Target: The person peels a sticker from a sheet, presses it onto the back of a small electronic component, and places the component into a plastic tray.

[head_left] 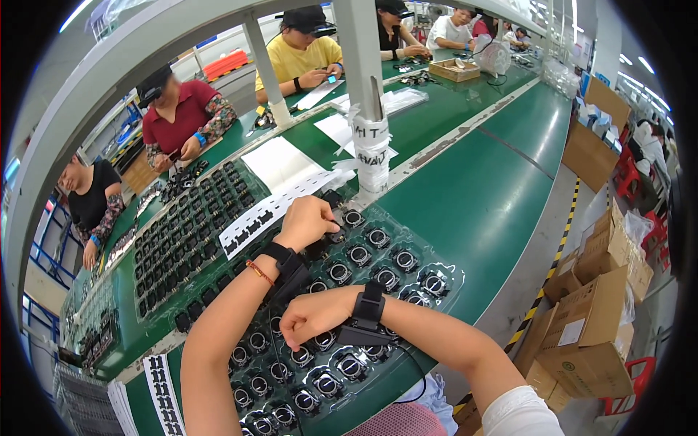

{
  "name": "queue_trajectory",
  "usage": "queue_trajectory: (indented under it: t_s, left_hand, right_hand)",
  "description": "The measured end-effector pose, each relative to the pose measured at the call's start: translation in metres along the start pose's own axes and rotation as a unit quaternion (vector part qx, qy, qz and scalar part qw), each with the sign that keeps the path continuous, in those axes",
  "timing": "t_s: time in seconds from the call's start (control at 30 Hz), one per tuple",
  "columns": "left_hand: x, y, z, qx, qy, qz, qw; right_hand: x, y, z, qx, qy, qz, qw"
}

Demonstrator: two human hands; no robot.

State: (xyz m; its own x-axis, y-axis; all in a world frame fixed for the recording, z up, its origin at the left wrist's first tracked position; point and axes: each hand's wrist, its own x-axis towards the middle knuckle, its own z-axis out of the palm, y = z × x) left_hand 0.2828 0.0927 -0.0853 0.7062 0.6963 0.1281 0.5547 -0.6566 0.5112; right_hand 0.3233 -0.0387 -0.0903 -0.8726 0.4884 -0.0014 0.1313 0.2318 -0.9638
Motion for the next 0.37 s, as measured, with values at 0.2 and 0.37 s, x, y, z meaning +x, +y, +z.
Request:
queue_trajectory:
  t_s: [0.2,0.37]
  left_hand:
    - [-0.006,0.010,0.003,0.060,0.016,0.040,0.997]
    - [-0.032,0.037,-0.044,0.022,0.081,0.109,0.991]
  right_hand:
    - [0.000,-0.010,0.003,-0.042,0.014,-0.015,0.999]
    - [0.004,-0.001,0.001,-0.121,0.111,-0.101,0.981]
